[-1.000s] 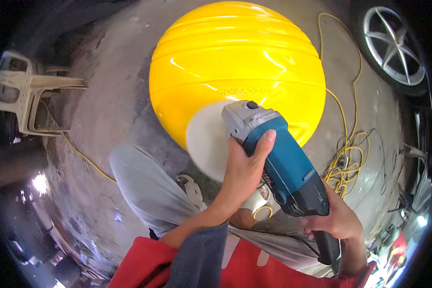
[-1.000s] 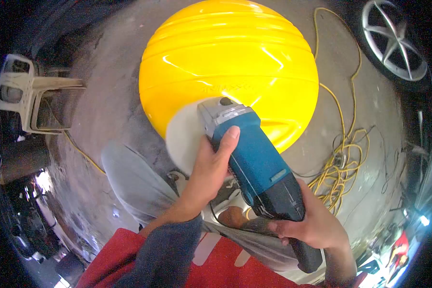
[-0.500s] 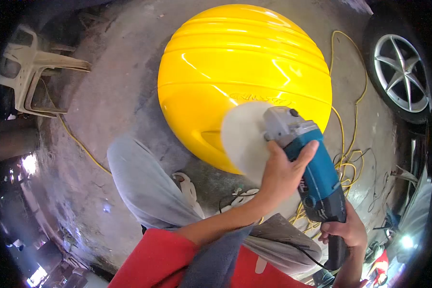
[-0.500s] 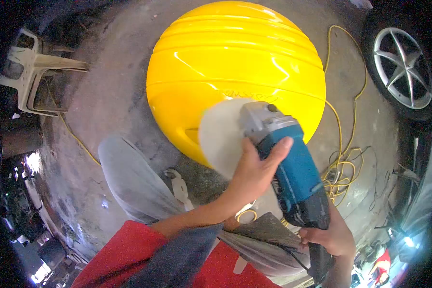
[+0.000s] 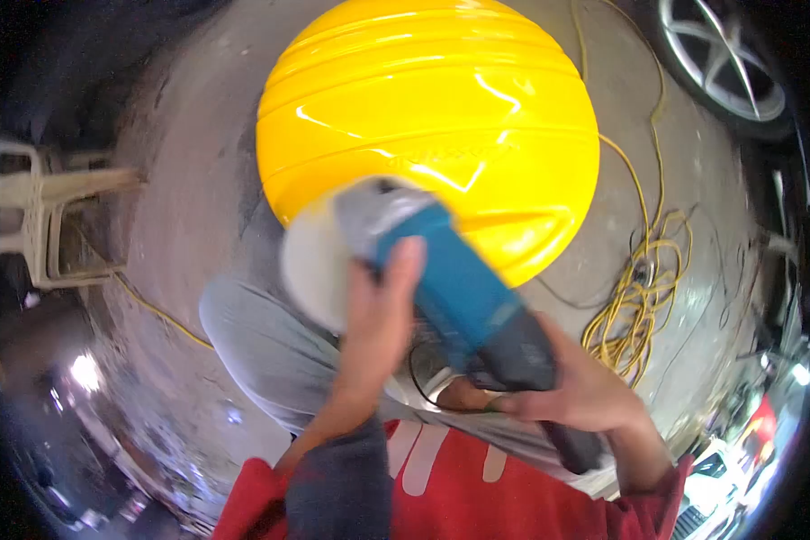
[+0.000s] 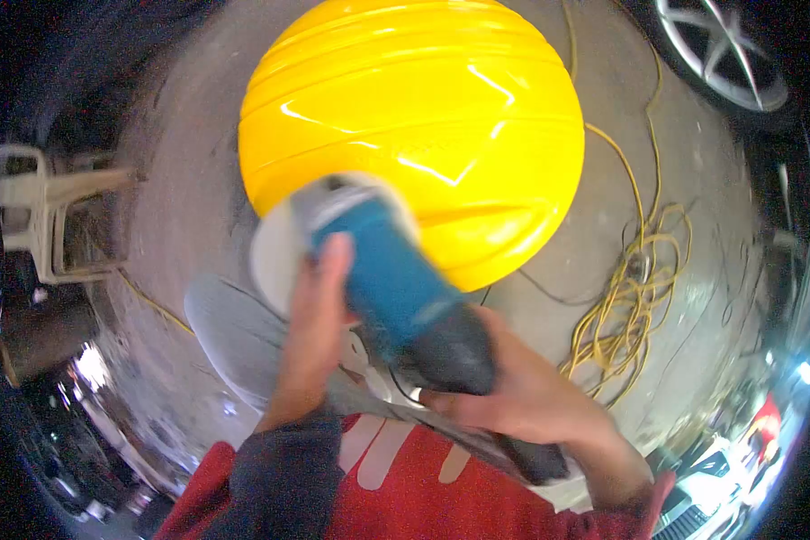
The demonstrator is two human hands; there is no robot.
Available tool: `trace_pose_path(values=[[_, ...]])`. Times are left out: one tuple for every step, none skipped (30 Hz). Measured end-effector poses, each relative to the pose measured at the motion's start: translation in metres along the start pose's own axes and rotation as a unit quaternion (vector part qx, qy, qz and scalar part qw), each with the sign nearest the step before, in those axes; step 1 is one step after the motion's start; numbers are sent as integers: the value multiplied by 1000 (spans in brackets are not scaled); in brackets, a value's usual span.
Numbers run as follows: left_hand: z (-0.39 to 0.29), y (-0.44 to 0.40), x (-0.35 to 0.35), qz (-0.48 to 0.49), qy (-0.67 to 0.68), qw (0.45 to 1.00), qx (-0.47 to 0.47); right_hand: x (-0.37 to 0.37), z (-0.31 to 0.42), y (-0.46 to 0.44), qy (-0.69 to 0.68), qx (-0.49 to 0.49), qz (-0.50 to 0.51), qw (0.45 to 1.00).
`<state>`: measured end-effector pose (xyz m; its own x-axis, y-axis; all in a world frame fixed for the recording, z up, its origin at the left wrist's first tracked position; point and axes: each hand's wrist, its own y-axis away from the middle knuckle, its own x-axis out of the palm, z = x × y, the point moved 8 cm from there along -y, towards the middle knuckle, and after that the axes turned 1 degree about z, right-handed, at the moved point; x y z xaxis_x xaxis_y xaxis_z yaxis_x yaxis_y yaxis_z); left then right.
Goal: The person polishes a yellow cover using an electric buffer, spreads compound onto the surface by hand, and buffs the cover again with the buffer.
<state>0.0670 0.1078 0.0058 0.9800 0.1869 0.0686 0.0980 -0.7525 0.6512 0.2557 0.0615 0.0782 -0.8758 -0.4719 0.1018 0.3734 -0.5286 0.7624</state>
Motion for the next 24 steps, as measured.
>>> trace_pose_path(values=[[-3, 2, -23, -21, 20, 1000, -6, 16, -3, -13, 34, -65, 9, 997], [10, -4, -51, -58, 46, 997, -12, 35, -10, -24, 2, -32, 30, 999], [7, -6, -68, -53, 54, 997, 16, 55, -18, -37, 24, -35, 25, 999], [2, -8, -84, -49, 65, 996, 44, 77, -27, -49, 48, -37, 23, 998], [2, -10, -97, -44, 52, 997, 40, 96, -29, -59, 41, -41, 19, 998], [2, -12, -111, -52, 60, 996, 27, 113, -31, -68, 36, -47, 17, 998], [2, -14, -123, -61, 68, 996, 14, 132, -41, -78, 24, -49, 16, 998], [1, -18, -132, -59, 56, 997, 15, 148, -50, -89, 16, -75, -4, 997], [-1, -22, -141, -60, 17, 998, 31, 159, -57, -99, 8, -100, -25, 995], [-4, -25, -147, -62, -23, 997, 48, 168, -62, -106, -2, -104, -27, 994], [-3, -29, -149, -60, -33, 996, 51, 176, -67, -113, -55, -104, -16, 993], [-8, -33, -150, -54, -59, 994, 74, 184, -72, -121, -107, -104, -6, 989], [-14, -36, -148, -46, -86, 990, 97, 190, -77, -131, -116, -112, -8, 987], [-18, -41, -143, -40, -96, 989, 101, 194, -83, -142, -167, -123, -16, 978], [-25, -47, -132, -17, -112, 985, 132, 198, -88, -150, -217, -132, -24, 967], [-32, -54, -120, 7, -127, 979, 163, 202, -88, -157, -226, -137, -30, 964], [-37, -58, -105, 14, -134, 977, 166, 195, -84, -161, -250, -176, -96, 947], [-45, -57, -80, 43, -177, 966, 184, 188, -81, -163, -272, -213, -160, 925], [-53, -57, -56, 69, -220, 952, 203, 191, -76, -170, -278, -221, -162, 921], [-59, -59, -37, 73, -229, 948, 210, 184, -73, -170, -315, -251, -223, 888], [-63, -59, -7, 126, -280, 923, 232, 174, -72, -167, -350, -280, -283, 848], [-64, -57, 21, 179, -329, 893, 251, 170, -71, -169, -358, -287, -285, 842], [-63, -58, 39, 182, -338, 887, 255, 161, -72, -168, -372, -280, -309, 829], [-59, -59, 58, 203, -357, 877, 248, 151, -74, -166, -385, -272, -335, 816]])
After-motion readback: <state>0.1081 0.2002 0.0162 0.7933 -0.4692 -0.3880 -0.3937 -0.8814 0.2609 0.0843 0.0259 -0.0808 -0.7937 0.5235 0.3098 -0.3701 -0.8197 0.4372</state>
